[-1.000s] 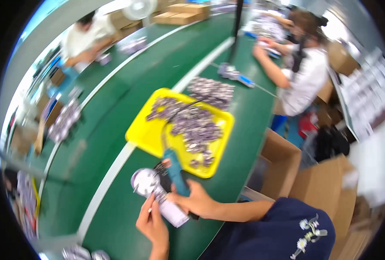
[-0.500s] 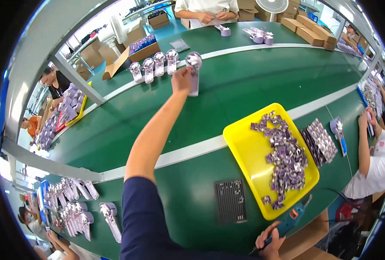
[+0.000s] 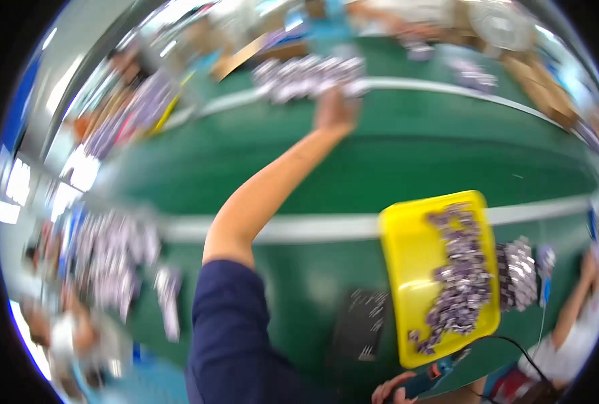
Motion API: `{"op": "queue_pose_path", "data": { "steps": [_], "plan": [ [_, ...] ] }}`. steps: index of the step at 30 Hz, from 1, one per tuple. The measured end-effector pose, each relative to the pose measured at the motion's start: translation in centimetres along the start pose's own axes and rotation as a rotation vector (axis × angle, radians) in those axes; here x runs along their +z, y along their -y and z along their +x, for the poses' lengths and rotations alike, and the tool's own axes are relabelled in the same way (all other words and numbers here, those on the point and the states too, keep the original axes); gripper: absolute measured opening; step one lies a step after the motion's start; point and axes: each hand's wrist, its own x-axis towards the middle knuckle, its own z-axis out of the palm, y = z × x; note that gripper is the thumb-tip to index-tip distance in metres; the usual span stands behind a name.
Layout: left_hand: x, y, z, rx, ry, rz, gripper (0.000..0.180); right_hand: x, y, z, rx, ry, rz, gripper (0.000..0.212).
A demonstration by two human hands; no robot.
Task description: The person assembles portable electric fans on a production line by fitting wires and circuit boards into fan casings by hand, securing them with an electric screwdriver, and placing the assembled units onto the conveyor belt.
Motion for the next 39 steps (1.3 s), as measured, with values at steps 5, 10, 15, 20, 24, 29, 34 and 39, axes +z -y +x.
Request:
{"op": "queue_pose_path", "data": {
  "steps": [5, 10, 15, 20, 24, 29, 34, 39],
  "plan": [
    [-20.1, -10.6, -20.0, -0.033, 0.324, -0.228, 0.032, -0.4, 0.7, 1.4, -0.216, 0.157, -0.045, 0.033],
    [-42.2, -9.4, -36.3, -0.315, -0.215, 0.659, 0.041, 0.7, -2.0, 0.8, -0.306, -0.004, -0.001, 0.032],
    [-47.2, -4.6, -42.6, -0.799, -0.180, 0.339, 0.056, -0.6, -0.3, 0.9, -0.298, 0.079, -0.091, 0.034],
    [-44.0, -4.0, -41.2, -0.663, 0.110, 0.808, 0.094, -2.0, -1.4, 1.6, -0.323, 0.143, -0.160, 0.033],
    [-42.7, -4.0, -41.7, -0.532, 0.060, 0.707, 0.076, -1.0, -1.1, 0.6, -0.348, 0.077, -0.190, 0.037],
    [-46.5, -2.8, -44.7, -0.562, 0.114, 0.759, 0.063, 0.1, -1.3, 0.8, -0.398, -0.014, -0.265, 0.035],
    [-52.0, -0.4, -46.0, -0.577, 0.111, 0.915, 0.058, 1.9, -1.3, 0.4, -0.368, -0.160, -0.449, 0.040],
    [-54.9, 0.7, -46.1, -0.605, 0.077, 0.866, 0.061, 3.3, -1.5, 0.2, -0.380, -0.237, -0.551, 0.042]
  ]
}}
